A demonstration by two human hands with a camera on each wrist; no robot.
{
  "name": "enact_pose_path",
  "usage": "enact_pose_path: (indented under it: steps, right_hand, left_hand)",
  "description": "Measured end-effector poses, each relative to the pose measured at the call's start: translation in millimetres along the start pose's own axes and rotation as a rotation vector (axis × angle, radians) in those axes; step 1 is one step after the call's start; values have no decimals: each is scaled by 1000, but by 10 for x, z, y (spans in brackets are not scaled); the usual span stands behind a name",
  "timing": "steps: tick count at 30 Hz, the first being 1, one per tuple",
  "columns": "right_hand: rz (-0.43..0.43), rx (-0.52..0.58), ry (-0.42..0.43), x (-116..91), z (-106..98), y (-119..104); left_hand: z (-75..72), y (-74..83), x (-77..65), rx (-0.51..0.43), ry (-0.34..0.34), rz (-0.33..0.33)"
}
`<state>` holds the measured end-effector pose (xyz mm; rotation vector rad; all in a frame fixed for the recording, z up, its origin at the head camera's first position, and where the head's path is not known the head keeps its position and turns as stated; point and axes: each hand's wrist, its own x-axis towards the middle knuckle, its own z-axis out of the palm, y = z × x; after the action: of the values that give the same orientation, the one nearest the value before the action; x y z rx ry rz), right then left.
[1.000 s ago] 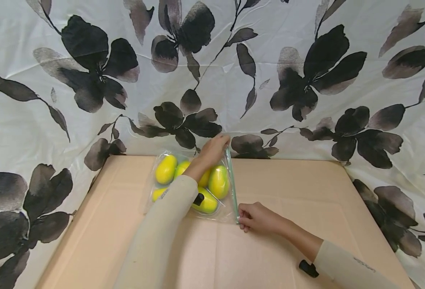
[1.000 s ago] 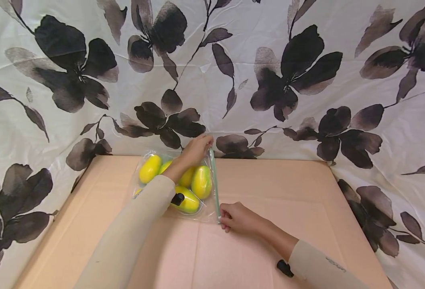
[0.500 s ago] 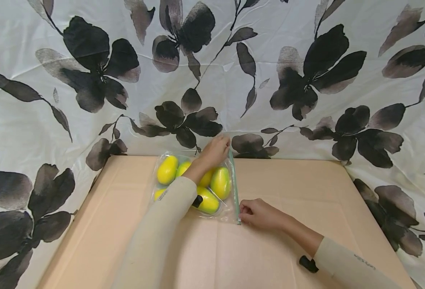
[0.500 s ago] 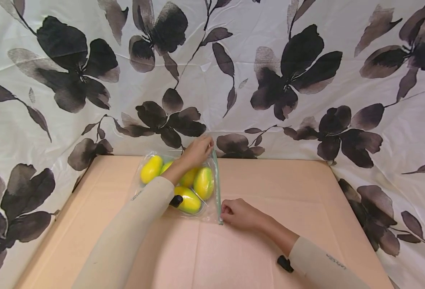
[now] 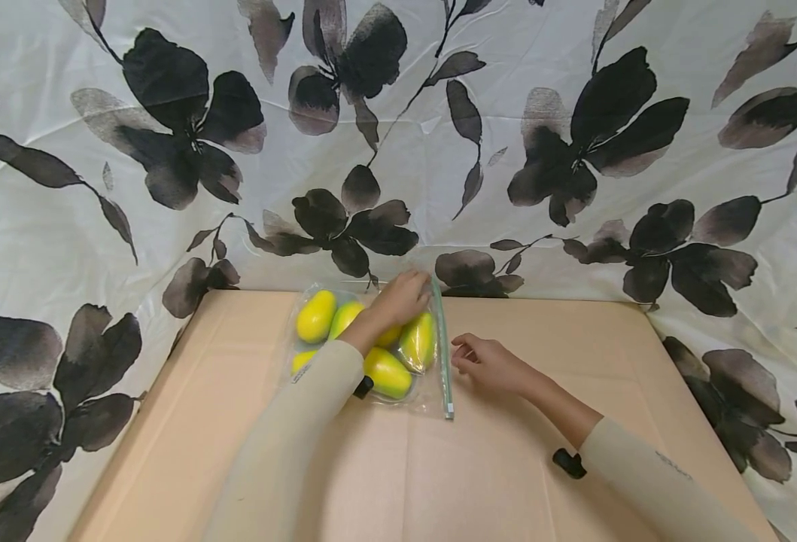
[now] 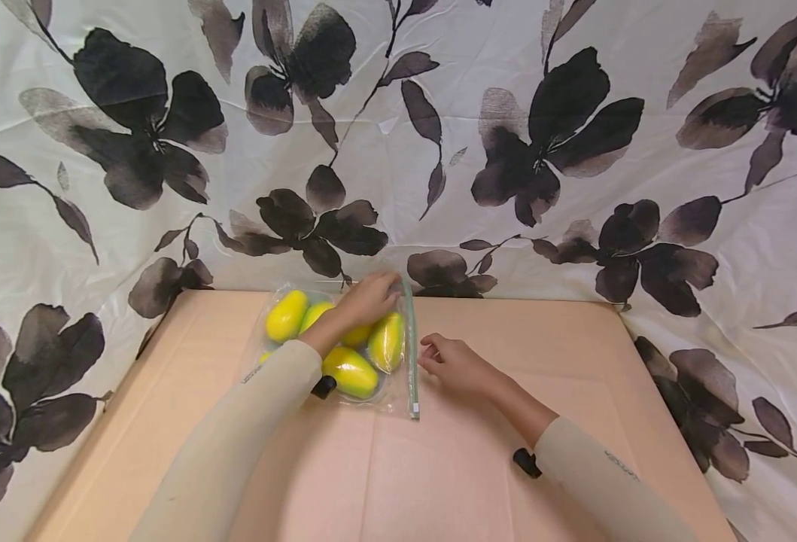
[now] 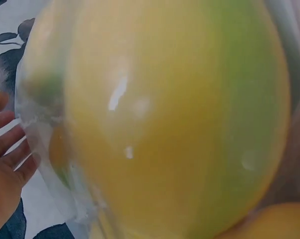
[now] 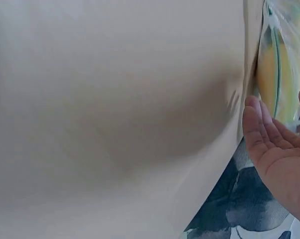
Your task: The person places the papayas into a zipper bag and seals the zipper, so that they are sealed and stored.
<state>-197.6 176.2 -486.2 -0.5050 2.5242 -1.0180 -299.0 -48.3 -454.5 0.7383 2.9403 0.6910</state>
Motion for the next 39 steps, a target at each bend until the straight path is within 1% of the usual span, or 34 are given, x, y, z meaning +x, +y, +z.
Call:
enact_pose_path:
  steps: [2, 6, 11, 15, 19, 23, 25, 28, 30, 34, 39]
  right_hand:
    - [5, 3, 15, 74, -39, 4]
    - [24, -10, 35, 210, -115, 9]
    - [50, -37, 43, 373, -174, 11]
    - [86, 1, 35, 484, -176, 2]
    - [110, 71, 44, 560, -142, 13]
    - [101, 115, 57, 615, -70, 51]
    - [105, 151, 54, 633, -26, 54]
    - [108, 205, 53, 646, 35, 41]
    - [108, 234, 50, 652, 70, 46]
    - [115, 248, 57, 636, 102, 32]
    - [115, 235, 73, 606, 92, 9]
  left_hand:
    - [14, -4, -26, -11, -27, -18]
    - [38, -13, -78, -7, -55, -37]
    - [36, -31, -154, 14, -46, -4]
    - [15, -35, -266, 18, -46, 15]
    - [-22, -19, -431, -4, -49, 15]
    - [-82, -28, -615, -15, -19, 24]
    - [-134, -50, -712, -27, 6, 13]
    - [-231, -102, -861, -40, 39, -22]
    - [-275, -166, -956, -48, 60, -35]
    - [-309, -347, -1148, -45, 116, -65]
    - [-364, -578, -1366, -44, 194, -137]
